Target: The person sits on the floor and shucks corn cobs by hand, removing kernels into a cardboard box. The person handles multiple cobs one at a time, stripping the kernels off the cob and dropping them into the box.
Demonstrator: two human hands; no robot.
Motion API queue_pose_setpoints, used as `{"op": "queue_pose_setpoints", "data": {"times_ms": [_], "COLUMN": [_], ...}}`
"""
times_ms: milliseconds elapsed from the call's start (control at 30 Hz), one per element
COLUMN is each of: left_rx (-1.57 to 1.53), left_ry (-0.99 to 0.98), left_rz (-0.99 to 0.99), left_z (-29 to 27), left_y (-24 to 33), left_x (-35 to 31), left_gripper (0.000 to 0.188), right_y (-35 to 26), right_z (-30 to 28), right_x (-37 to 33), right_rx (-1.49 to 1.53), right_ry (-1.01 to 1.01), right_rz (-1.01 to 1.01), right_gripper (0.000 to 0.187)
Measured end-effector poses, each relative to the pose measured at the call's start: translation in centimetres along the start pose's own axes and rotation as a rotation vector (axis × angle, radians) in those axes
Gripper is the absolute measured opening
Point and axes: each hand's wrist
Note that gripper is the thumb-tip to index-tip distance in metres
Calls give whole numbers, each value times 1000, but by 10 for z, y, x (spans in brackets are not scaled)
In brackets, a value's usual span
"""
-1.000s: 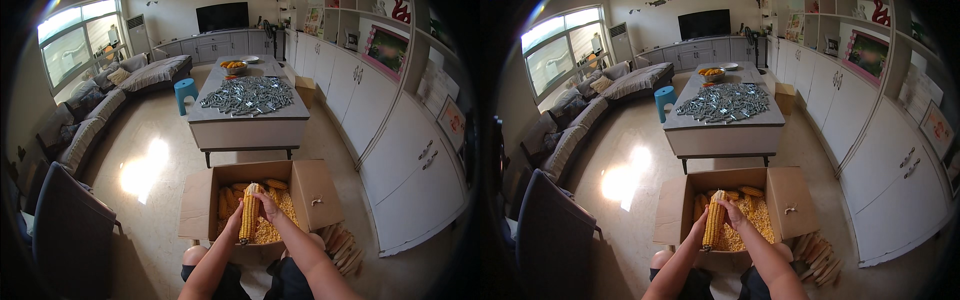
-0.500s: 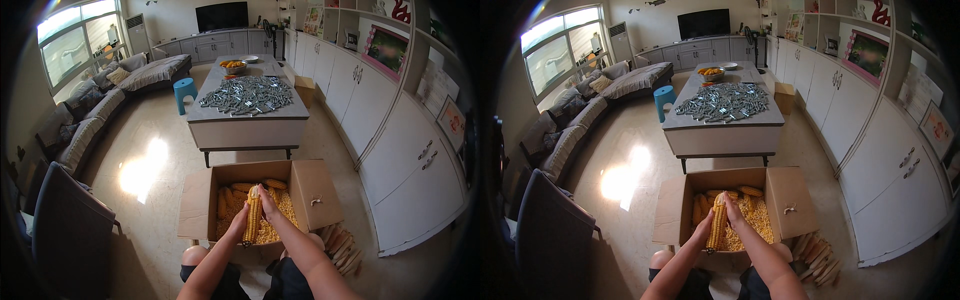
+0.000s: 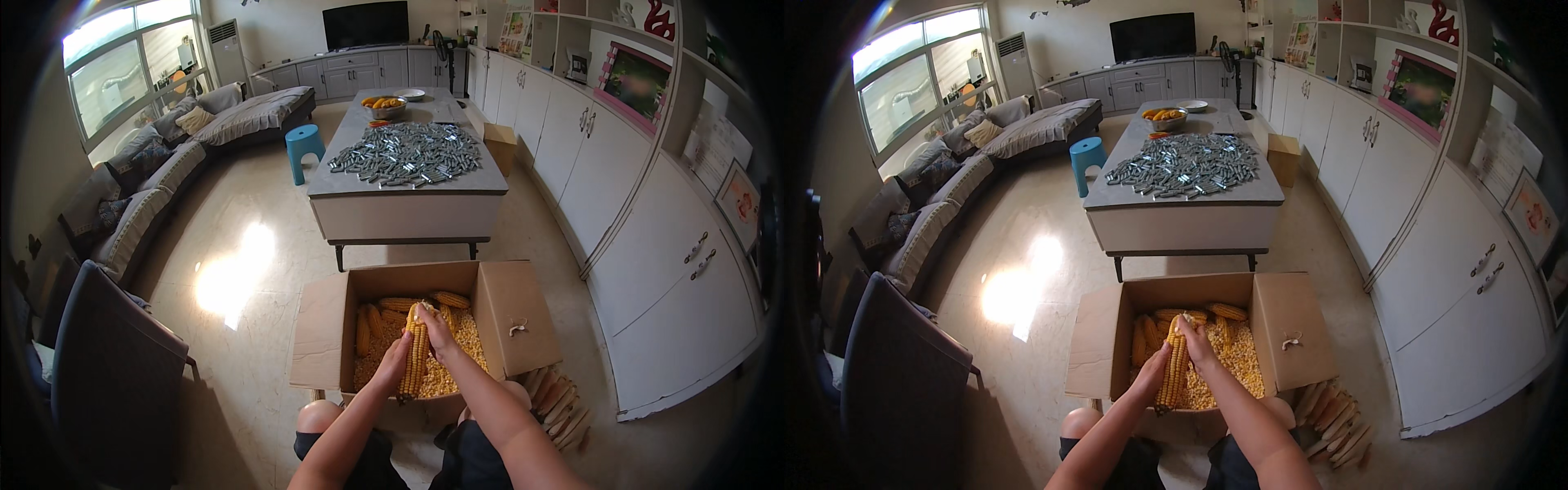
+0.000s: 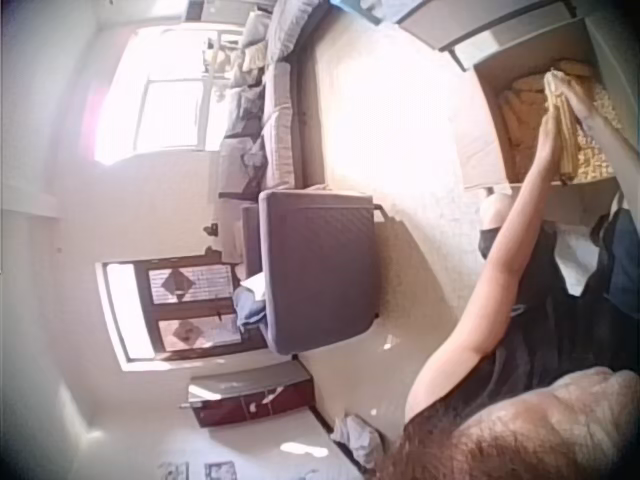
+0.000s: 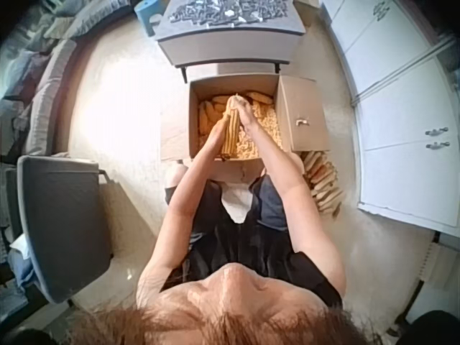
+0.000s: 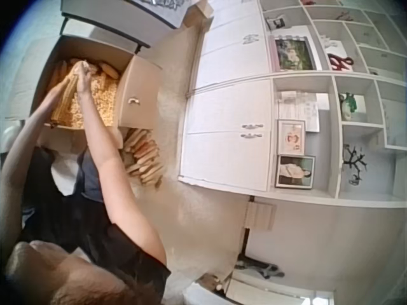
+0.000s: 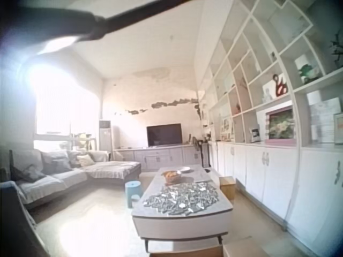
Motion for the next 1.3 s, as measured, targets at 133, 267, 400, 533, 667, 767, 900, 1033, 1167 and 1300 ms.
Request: {"op": "queue_pose_setpoints", "data": {"times_ms": [133, 267, 400, 533, 667, 767, 900, 1033, 1167, 1300], "left_rx": [-56, 154, 232, 283, 411, 366, 294, 286, 429, 448], "left_ry": [2, 35, 79, 106, 159, 144, 135, 143, 172, 177], "left_rz": [-86, 111, 126, 111, 177, 166, 83, 87, 277, 218], "left_z": [-3, -13, -9, -7, -6, -5, -2, -3, -14, -9], "left_y": [8, -12, -13, -11, -11, -3, 7, 4, -11, -11], "left_x": [-3, 9, 7, 3, 1, -2, -7, -4, 3, 4], "left_gripper": [47, 43, 41, 38, 37, 41, 37, 40, 42, 42], "right_y": [-6, -8, 0, -4, 0, -4, -3, 5, -11, 11], "right_z": [6, 11, 9, 2, 5, 0, -16, -28, 16, -2], "right_x": [-15, -20, -15, -7, -11, -11, -1, 8, -26, -11], "right_rx": [-207, -142, -243, -228, -366, -213, -116, 146, -234, -427], "right_ry": [-121, -101, 37, -73, -46, -159, -297, -445, -176, -105], "right_rz": [-79, -113, -205, -42, -124, -14, 116, 205, -11, -232], "right_gripper": [36, 39, 38, 40, 39, 37, 35, 31, 21, 22]}}
Point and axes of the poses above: each hand's wrist, its own x-axis towards the middle knuckle, its own z-axis out of the palm, y = z × x, and after that the axes turned 3 degrees about z, right-handed
